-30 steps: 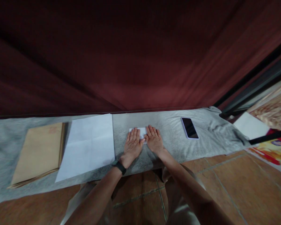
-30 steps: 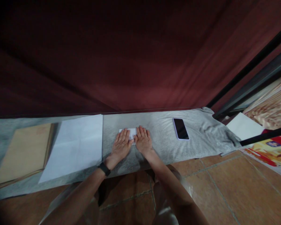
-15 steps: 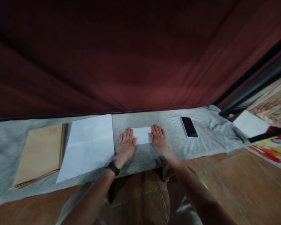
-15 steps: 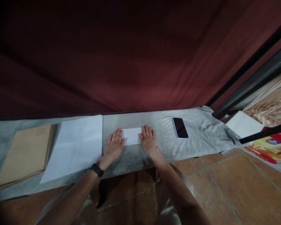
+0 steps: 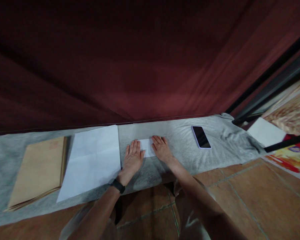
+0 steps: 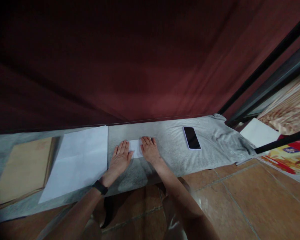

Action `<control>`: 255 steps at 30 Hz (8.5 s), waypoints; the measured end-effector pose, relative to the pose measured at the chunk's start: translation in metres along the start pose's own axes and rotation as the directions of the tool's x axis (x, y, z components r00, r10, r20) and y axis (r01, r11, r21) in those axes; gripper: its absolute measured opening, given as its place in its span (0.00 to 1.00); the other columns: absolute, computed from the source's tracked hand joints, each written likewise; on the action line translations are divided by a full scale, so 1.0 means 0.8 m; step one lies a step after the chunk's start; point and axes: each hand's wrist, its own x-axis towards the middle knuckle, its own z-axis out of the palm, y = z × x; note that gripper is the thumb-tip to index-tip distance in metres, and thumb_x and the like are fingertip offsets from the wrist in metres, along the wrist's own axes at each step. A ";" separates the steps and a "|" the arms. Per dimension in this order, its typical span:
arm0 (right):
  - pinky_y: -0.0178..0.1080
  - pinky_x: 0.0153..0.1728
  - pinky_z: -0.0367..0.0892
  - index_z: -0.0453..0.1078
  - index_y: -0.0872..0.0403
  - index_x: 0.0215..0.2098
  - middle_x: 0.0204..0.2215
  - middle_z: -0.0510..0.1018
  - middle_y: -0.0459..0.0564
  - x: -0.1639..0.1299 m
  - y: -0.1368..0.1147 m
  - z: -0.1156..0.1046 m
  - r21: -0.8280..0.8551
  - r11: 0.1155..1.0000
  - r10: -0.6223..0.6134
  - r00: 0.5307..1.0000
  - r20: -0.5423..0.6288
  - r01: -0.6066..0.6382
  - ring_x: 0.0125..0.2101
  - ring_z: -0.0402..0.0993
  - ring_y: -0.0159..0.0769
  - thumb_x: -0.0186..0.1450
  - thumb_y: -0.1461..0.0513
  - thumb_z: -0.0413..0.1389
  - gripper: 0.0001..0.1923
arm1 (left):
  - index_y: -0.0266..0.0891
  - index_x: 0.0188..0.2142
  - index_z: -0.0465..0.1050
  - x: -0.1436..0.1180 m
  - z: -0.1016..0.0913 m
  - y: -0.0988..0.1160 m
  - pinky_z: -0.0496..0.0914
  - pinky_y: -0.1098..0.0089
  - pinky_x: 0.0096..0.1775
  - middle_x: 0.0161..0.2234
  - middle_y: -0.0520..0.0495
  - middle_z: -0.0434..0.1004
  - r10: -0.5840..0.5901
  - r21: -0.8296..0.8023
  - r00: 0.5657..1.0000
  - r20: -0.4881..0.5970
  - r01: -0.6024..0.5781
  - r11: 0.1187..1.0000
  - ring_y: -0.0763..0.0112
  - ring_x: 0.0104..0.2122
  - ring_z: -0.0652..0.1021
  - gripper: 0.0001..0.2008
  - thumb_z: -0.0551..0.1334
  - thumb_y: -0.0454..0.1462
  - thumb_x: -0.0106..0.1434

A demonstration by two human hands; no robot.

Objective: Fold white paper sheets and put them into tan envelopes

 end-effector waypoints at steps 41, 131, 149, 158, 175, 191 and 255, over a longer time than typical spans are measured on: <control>0.34 0.25 0.75 0.74 0.52 0.33 0.28 0.82 0.45 0.005 0.019 -0.025 0.883 -0.031 0.473 0.771 0.426 -0.469 0.30 0.80 0.37 0.55 0.61 0.64 0.08 | 0.38 0.37 0.76 0.032 -0.051 -0.030 0.62 0.74 0.26 0.23 0.55 0.74 -0.311 -0.926 0.892 0.328 0.369 0.080 0.73 0.23 0.72 0.21 0.73 0.46 0.45; 0.50 0.71 0.45 0.52 0.60 0.73 0.72 0.53 0.57 -0.058 0.003 0.025 -0.077 0.994 -0.070 0.997 0.019 0.071 0.72 0.50 0.43 0.77 0.50 0.41 0.33 | 0.25 0.70 0.54 -0.023 -0.002 0.028 0.50 0.54 0.71 0.72 0.34 0.51 0.156 -0.079 0.986 0.052 -0.151 0.985 0.56 0.72 0.53 0.30 0.45 0.41 0.74; 0.54 0.71 0.45 0.52 0.63 0.73 0.72 0.54 0.60 -0.067 0.003 0.012 -0.095 0.995 -0.032 0.999 -0.036 0.028 0.72 0.49 0.48 0.77 0.50 0.43 0.34 | 0.28 0.71 0.52 -0.022 -0.009 0.017 0.50 0.50 0.70 0.72 0.34 0.52 -0.028 -0.058 1.000 0.003 0.028 0.998 0.55 0.72 0.55 0.31 0.46 0.39 0.73; 0.50 0.71 0.48 0.53 0.58 0.73 0.71 0.59 0.57 -0.088 -0.031 0.029 -0.031 0.979 -0.204 0.977 -0.056 0.203 0.71 0.52 0.40 0.77 0.53 0.43 0.30 | 0.36 0.71 0.55 -0.017 -0.006 0.016 0.50 0.47 0.70 0.72 0.41 0.55 0.108 -0.118 0.993 0.047 -0.102 0.988 0.56 0.72 0.53 0.29 0.44 0.39 0.73; 0.60 0.69 0.46 0.56 0.72 0.69 0.68 0.59 0.74 -0.081 -0.021 0.011 -0.124 0.992 -0.007 1.000 -0.007 0.006 0.68 0.58 0.58 0.74 0.53 0.49 0.35 | 0.33 0.65 0.65 0.003 -0.017 -0.009 0.68 0.52 0.60 0.59 0.35 0.75 -0.114 -0.461 0.993 -0.036 0.085 0.883 0.53 0.59 0.74 0.27 0.54 0.38 0.68; 0.47 0.61 0.64 0.67 0.63 0.64 0.65 0.68 0.66 -0.059 -0.031 -0.020 -0.189 0.960 -0.173 0.968 0.184 0.208 0.60 0.71 0.50 0.71 0.69 0.49 0.24 | 0.40 0.56 0.72 0.021 -0.022 -0.023 0.70 0.73 0.30 0.40 0.51 0.76 -0.428 -0.926 0.843 0.325 0.376 0.036 0.77 0.27 0.74 0.32 0.66 0.30 0.48; 0.53 0.71 0.47 0.52 0.62 0.73 0.72 0.55 0.60 -0.045 -0.038 0.027 -0.137 0.976 -0.159 0.983 0.089 0.171 0.71 0.51 0.48 0.73 0.61 0.47 0.31 | 0.32 0.70 0.55 0.004 -0.021 0.050 0.53 0.54 0.69 0.71 0.37 0.57 0.126 -0.198 0.991 0.050 -0.114 0.974 0.59 0.71 0.58 0.30 0.44 0.45 0.76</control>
